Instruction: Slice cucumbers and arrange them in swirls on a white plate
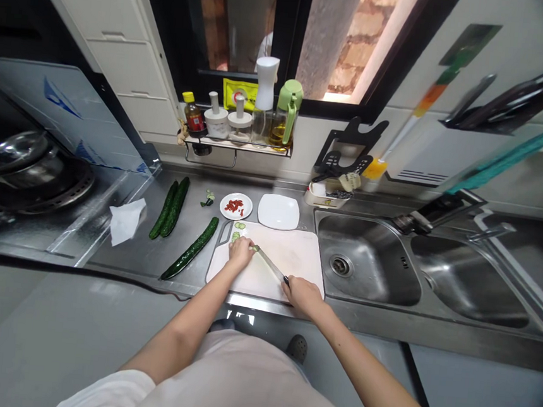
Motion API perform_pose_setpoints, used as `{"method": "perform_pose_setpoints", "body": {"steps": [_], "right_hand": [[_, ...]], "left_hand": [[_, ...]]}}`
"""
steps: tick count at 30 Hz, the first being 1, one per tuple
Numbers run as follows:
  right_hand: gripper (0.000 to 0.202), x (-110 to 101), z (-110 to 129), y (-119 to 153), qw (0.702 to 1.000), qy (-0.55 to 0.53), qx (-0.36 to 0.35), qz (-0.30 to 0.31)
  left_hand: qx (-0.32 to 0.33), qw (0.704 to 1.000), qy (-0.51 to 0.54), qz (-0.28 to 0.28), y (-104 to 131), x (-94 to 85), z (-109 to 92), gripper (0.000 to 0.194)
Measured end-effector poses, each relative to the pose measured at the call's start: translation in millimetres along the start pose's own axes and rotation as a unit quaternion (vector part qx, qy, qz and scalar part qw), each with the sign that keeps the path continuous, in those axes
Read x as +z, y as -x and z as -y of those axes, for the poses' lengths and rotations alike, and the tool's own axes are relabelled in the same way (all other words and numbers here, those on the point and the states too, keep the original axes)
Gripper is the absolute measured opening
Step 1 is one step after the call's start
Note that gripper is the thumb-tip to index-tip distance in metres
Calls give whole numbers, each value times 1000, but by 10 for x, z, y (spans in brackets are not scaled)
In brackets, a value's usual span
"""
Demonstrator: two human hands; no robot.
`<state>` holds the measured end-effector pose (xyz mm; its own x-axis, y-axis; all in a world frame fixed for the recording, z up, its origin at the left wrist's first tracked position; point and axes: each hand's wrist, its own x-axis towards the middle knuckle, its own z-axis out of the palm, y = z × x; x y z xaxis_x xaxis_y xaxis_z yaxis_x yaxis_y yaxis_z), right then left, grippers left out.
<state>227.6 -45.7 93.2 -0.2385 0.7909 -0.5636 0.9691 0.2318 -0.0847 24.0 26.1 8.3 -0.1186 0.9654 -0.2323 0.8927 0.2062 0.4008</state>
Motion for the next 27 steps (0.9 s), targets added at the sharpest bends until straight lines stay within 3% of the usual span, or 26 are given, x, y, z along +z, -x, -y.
{"method": "perform_pose_setpoints", "body": {"steps": [27], "right_hand": [[36,-263,-155,-98,993,102,-52,-31]], "left_hand": [[2,1000,4,-3,-17,43,26,17]]}}
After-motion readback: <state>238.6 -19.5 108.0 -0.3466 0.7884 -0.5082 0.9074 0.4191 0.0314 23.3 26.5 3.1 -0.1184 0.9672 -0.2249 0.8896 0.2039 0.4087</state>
